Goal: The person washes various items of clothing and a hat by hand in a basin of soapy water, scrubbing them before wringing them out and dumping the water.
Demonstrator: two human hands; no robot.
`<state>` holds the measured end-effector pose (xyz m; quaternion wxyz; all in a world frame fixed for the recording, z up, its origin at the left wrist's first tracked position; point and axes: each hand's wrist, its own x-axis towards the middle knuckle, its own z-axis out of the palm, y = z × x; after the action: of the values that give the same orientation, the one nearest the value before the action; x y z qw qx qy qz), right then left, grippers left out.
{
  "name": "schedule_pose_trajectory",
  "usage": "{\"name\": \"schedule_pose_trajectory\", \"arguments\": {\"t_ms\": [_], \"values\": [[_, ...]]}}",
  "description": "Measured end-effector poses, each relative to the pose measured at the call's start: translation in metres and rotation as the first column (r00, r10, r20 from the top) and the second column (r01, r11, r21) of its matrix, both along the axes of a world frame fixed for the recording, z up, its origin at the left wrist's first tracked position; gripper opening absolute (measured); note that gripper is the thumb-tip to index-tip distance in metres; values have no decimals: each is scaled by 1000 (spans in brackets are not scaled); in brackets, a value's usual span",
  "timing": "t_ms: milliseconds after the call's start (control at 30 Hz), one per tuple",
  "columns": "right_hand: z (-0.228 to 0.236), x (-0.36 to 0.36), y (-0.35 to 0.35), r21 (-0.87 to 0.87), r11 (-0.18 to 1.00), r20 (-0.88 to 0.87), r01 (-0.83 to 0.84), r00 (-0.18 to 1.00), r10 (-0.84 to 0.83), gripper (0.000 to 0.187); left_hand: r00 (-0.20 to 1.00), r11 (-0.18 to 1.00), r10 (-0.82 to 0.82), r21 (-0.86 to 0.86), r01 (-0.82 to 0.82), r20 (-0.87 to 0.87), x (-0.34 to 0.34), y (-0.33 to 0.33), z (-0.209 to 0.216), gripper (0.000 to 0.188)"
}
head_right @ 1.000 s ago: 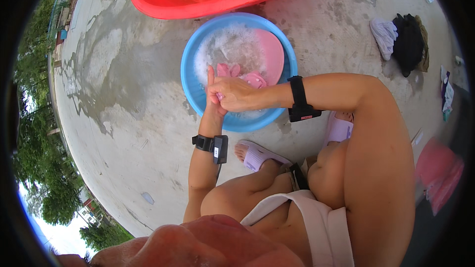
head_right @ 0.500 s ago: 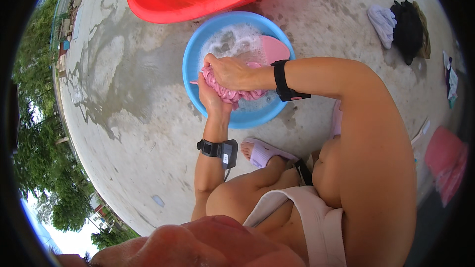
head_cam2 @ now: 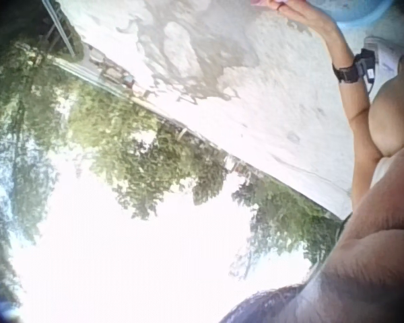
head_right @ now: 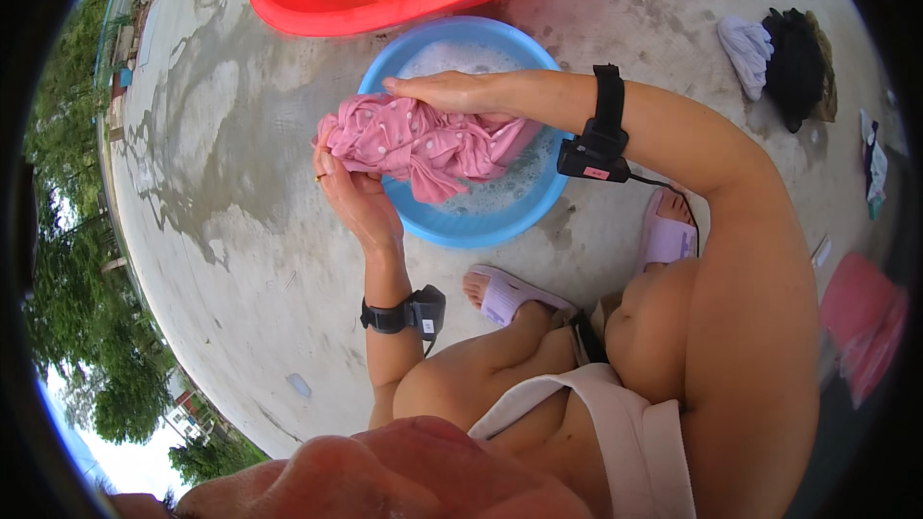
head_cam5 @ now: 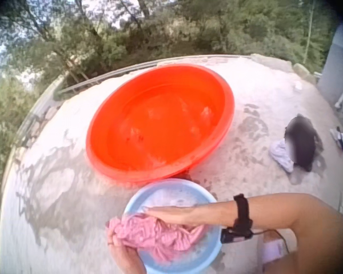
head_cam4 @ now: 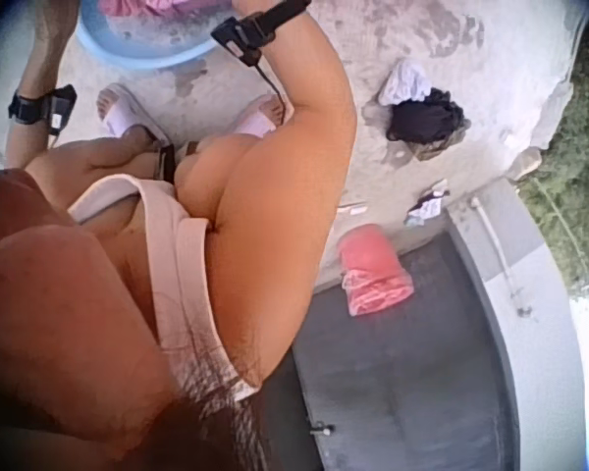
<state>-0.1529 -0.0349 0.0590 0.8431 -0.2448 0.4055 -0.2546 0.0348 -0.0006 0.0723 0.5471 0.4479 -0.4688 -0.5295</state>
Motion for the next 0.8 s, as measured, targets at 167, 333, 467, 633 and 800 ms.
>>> {"name": "schedule_pose_trajectory", "arguments": {"t_ms": [167, 333, 467, 633, 800], "values": [[-26, -27, 3, -324, 938, -171, -121, 983, 68, 58, 992, 984, -115, 129, 121, -53, 7, -22, -7, 49], [-63, -41, 4, -123, 985, -510, -119, 859, 40, 47, 929, 988, 137, 26, -155, 344, 48, -16, -94, 47], [-96, -46, -4, -184, 982, -497, -52, 867, -47, 39, 852, 975, -103, 223, -16, 513, 72, -9, -174, 61], [-46, -34, 7, 69, 998, -112, 7, 994, 0, 30, 893, 694, -436, 590, 413, -112, 42, -38, -160, 83], [-12, -25, 0, 206, 978, 226, 11, 972, -58, 24, 817, 681, -420, 458, 571, -395, 51, -41, -145, 84]]}}
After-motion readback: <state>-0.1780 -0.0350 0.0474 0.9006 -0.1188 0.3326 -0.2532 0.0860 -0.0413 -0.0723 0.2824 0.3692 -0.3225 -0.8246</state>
